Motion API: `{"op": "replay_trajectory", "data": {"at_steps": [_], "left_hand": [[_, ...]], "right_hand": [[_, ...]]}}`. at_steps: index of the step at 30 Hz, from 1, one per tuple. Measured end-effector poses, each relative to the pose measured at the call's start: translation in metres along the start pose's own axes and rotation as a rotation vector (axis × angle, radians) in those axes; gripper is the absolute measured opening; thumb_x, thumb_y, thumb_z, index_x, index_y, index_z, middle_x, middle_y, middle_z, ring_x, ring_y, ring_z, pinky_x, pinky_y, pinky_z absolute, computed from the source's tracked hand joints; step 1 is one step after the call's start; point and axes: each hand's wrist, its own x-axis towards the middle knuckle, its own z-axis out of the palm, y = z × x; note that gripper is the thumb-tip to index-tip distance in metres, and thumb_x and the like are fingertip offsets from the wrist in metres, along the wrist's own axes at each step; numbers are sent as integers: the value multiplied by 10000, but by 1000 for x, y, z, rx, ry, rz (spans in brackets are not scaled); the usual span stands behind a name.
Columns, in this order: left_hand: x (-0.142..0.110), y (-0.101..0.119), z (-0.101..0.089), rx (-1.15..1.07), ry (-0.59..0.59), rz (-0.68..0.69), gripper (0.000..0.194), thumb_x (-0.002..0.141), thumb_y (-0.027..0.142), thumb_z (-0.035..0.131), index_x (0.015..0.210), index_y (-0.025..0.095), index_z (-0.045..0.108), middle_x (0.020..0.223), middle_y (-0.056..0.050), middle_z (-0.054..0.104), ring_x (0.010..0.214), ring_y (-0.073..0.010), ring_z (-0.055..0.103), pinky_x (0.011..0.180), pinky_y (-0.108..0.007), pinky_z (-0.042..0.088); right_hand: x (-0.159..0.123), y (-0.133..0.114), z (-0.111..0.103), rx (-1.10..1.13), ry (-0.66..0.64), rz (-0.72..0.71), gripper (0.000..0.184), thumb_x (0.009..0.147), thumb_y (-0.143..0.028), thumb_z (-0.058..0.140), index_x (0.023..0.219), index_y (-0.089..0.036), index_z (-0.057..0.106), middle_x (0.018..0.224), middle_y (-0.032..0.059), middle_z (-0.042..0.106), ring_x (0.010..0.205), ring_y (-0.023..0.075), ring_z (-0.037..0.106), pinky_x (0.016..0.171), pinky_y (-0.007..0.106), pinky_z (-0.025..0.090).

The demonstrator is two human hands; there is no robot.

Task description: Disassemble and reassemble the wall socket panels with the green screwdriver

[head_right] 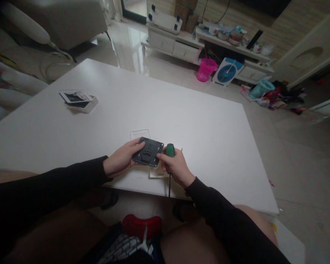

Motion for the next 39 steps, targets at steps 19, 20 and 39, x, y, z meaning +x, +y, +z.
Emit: {"op": "replay_trajectory", "data": {"at_steps": [19,20,39], "left_hand": [[-2,9,6,-122,98,-30,165,1008,168,523,1053,116,674,921,-121,756,668,-176,706,596,-313,635],[-2,9,6,-139,97,-32,161,1003,160,530,1052,112,675,916,-122,755,670,-176,708,603,-316,640],[-5,18,9,-211,113,-51,202,1004,132,488,996,111,689,866,-95,732,652,-159,697,568,-285,639]], "right_hand": [[-3,-2,2,145,-116,100,282,638,-296,791,827,-197,606,489,-81,553,319,55,389,321,170,192],[-4,-2,3,150,-126,100,291,619,-262,785,845,-193,616,531,-72,587,324,51,400,323,170,195],[26,-30,-62,-755,132,-234,203,755,-366,702,804,-169,705,678,25,667,543,155,563,544,293,412]]}}
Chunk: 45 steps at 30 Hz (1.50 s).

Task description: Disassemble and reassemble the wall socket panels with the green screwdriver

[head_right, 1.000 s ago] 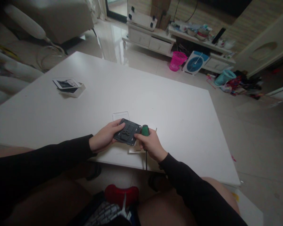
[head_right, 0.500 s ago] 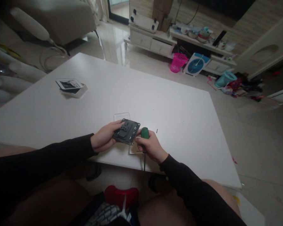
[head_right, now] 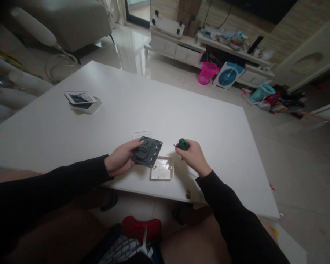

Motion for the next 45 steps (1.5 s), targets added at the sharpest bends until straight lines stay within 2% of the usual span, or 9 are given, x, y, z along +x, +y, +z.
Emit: {"op": "replay_trajectory", "data": {"at_steps": [3,6,12,18,25,32,35,41,45], "left_hand": [[0,1,0,-21,35,-20,220,1016,150,474,973,115,687,832,-86,722,643,-165,694,568,-305,646],[0,1,1,-28,48,-30,223,1016,159,473,969,114,687,825,-89,726,646,-177,696,562,-323,648],[2,0,-1,-20,43,-25,207,1003,154,486,983,116,689,832,-86,733,647,-179,693,560,-321,640],[5,-3,-8,-42,-10,-6,176,985,169,528,985,118,696,850,-93,747,669,-187,707,587,-327,641],[3,0,-3,-45,26,-24,190,998,174,504,968,117,682,836,-94,740,648,-178,696,560,-312,635],[5,-2,-9,13,-57,10,195,958,182,523,1092,134,656,952,-117,749,733,-214,728,597,-371,659],[5,-4,-11,62,-81,38,244,890,120,564,1121,148,638,991,-111,744,769,-219,740,614,-366,662],[6,-12,-11,152,-192,37,396,793,48,698,1164,165,622,1061,-116,760,860,-252,775,731,-401,668],[9,-20,-15,210,-279,36,413,819,113,769,1209,185,651,1139,-129,757,920,-257,778,756,-384,662]], "right_hand": [[16,24,-31,-546,37,-71,127,773,-263,638,684,-175,663,656,55,658,643,187,581,601,306,352],[23,41,-43,-766,-90,22,138,786,-230,628,661,-178,656,652,79,674,645,196,586,584,308,304],[25,51,-29,-811,-180,3,78,781,-189,646,741,-186,712,758,117,732,697,210,613,618,311,301],[29,54,-21,-822,-164,29,146,817,-224,647,701,-160,708,689,136,699,620,193,569,585,314,287],[29,52,-18,-801,-156,31,164,823,-247,654,703,-150,710,701,141,699,618,192,571,578,318,294],[27,44,-21,-762,-136,2,199,836,-283,648,677,-168,683,686,120,692,627,189,554,592,329,292],[21,30,-23,-619,-105,-48,203,837,-288,661,668,-175,660,658,70,658,621,169,533,585,314,307],[-9,-11,-7,226,-219,66,353,844,-503,758,999,-188,721,554,-76,510,430,94,390,430,247,306],[-24,-20,6,424,-228,95,373,806,-482,814,1001,-178,723,517,-94,480,410,73,357,393,225,276]]}}
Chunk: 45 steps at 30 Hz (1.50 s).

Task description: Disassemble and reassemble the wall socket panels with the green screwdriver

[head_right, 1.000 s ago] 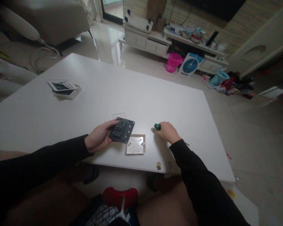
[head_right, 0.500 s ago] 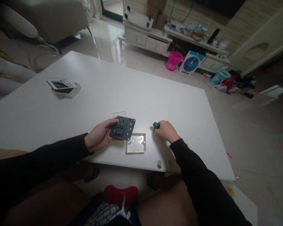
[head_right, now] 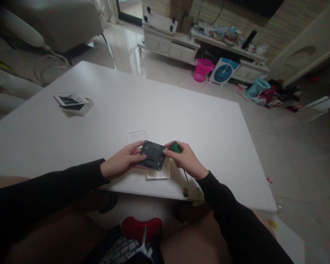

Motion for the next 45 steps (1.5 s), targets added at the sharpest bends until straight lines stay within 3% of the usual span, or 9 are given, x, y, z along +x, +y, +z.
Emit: {"op": "replay_trajectory", "data": {"at_steps": [4,7,11,14,17,20,29,33,45], "left_hand": [[2,-4,-2,92,17,22,423,830,161,784,1241,191,686,1249,-134,717,948,-232,761,775,-350,653],[3,-2,-2,171,47,64,446,828,207,781,1263,195,685,1295,-133,672,985,-230,739,820,-372,640],[4,0,-8,507,124,167,442,764,261,809,1173,160,672,1203,-141,669,1030,-267,689,860,-417,598],[3,-9,-17,745,81,222,622,670,272,869,1238,173,635,1278,-171,648,1198,-341,621,997,-502,533],[2,-22,-25,872,-51,269,956,548,288,940,1414,174,551,1477,-223,547,1406,-426,482,1187,-594,359],[1,-32,-27,957,-81,296,1074,557,287,935,1515,152,469,1562,-258,474,1460,-453,431,1240,-601,273],[0,-31,-19,1034,-42,298,1080,642,266,878,1584,106,372,1511,-295,533,1396,-440,532,1189,-594,363],[0,-31,-19,1026,-80,311,1103,661,236,853,1613,107,310,1518,-287,531,1385,-418,551,1186,-565,377],[0,-35,-21,1304,-92,278,1176,747,351,796,1640,79,81,1523,-266,521,1370,-400,553,1154,-537,433]], "right_hand": [[-4,-1,2,-32,68,3,328,728,-432,865,819,-158,708,500,-59,540,416,84,428,399,230,305],[-4,-6,-5,-15,207,-50,313,697,-402,875,750,-155,691,560,-1,631,429,96,478,398,243,313],[-2,-9,-17,-38,355,-105,246,723,-356,842,758,-158,700,590,20,663,441,102,502,407,249,333],[-1,-6,-23,-119,378,-111,223,726,-344,827,744,-165,697,588,16,658,452,116,531,423,260,374],[-2,-1,-23,-202,355,-133,217,729,-336,818,705,-177,672,590,4,647,470,134,569,441,271,410],[-3,4,-19,-295,302,-157,207,762,-325,796,696,-190,653,577,-11,625,485,151,592,469,284,438],[-6,9,-15,-460,119,-185,183,835,-317,737,720,-201,655,611,-16,620,569,157,578,558,290,418],[-2,11,-13,-499,111,-211,150,842,-329,725,776,-199,692,649,-4,639,614,161,571,591,290,404],[-5,13,-4,-681,69,-206,201,808,-282,655,645,-204,567,579,-33,542,586,133,477,584,270,310]]}}
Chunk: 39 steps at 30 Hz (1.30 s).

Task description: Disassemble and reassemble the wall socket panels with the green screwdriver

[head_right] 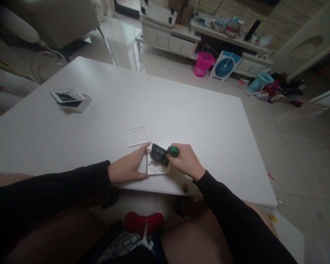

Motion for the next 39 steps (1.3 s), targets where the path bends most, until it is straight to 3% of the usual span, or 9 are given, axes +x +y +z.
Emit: {"op": "replay_trajectory", "data": {"at_steps": [8,15,18,22,24,27,30,34,39], "left_hand": [[0,0,-1,61,-14,16,1153,763,365,808,1630,102,94,1572,-270,460,1419,-389,520,1179,-518,427],[-1,-1,-2,88,-63,10,1116,763,351,827,1612,106,145,1590,-281,434,1471,-386,469,1211,-521,401],[1,-4,-6,98,-91,37,1086,752,264,819,1600,111,157,1631,-276,370,1516,-368,408,1242,-514,366],[7,-8,-23,166,-65,80,881,783,160,743,1537,111,290,1547,-231,456,1453,-327,461,1223,-484,392],[10,-10,-35,263,-46,82,694,814,149,705,1447,114,422,1434,-200,533,1346,-317,531,1169,-478,445],[15,-16,-50,450,-25,67,458,842,152,683,1284,123,565,1408,-203,531,1308,-346,530,1121,-511,469],[16,-23,-56,568,-31,46,362,852,152,688,1205,123,613,1443,-221,509,1362,-380,486,1117,-525,462],[16,-24,-55,623,-79,39,318,851,164,702,1158,152,625,1375,-179,570,1296,-345,536,1092,-477,479],[14,-17,-51,656,-142,49,262,858,174,691,1110,157,622,1320,-170,617,1231,-346,569,1035,-474,503]], "right_hand": [[-1,-6,2,-225,-75,-4,205,817,-230,625,638,-208,526,564,-32,502,561,127,461,591,280,246],[-1,1,0,-330,-106,38,172,851,-304,633,708,-213,606,645,13,615,626,164,541,610,283,291],[0,2,-2,-260,-7,29,152,875,-331,623,944,-212,688,794,44,703,731,204,628,674,294,382],[1,-3,-4,-128,246,-17,524,896,-345,611,1392,-193,539,999,74,738,807,224,667,773,338,467],[2,-2,-8,-125,264,-36,469,891,-326,613,1343,-202,584,1007,73,748,822,225,675,797,345,480],[7,11,-19,-238,136,5,201,869,-275,624,1041,-222,713,931,63,768,836,229,689,777,326,469],[16,33,-33,-428,32,115,116,860,-265,637,923,-220,723,915,80,773,852,235,683,722,307,429],[29,55,-38,-602,-87,205,124,887,-299,623,882,-213,712,947,105,768,855,234,668,679,305,375],[40,58,-23,-597,-166,269,334,895,-512,656,901,-185,725,967,152,762,852,259,671,653,312,365]]}}
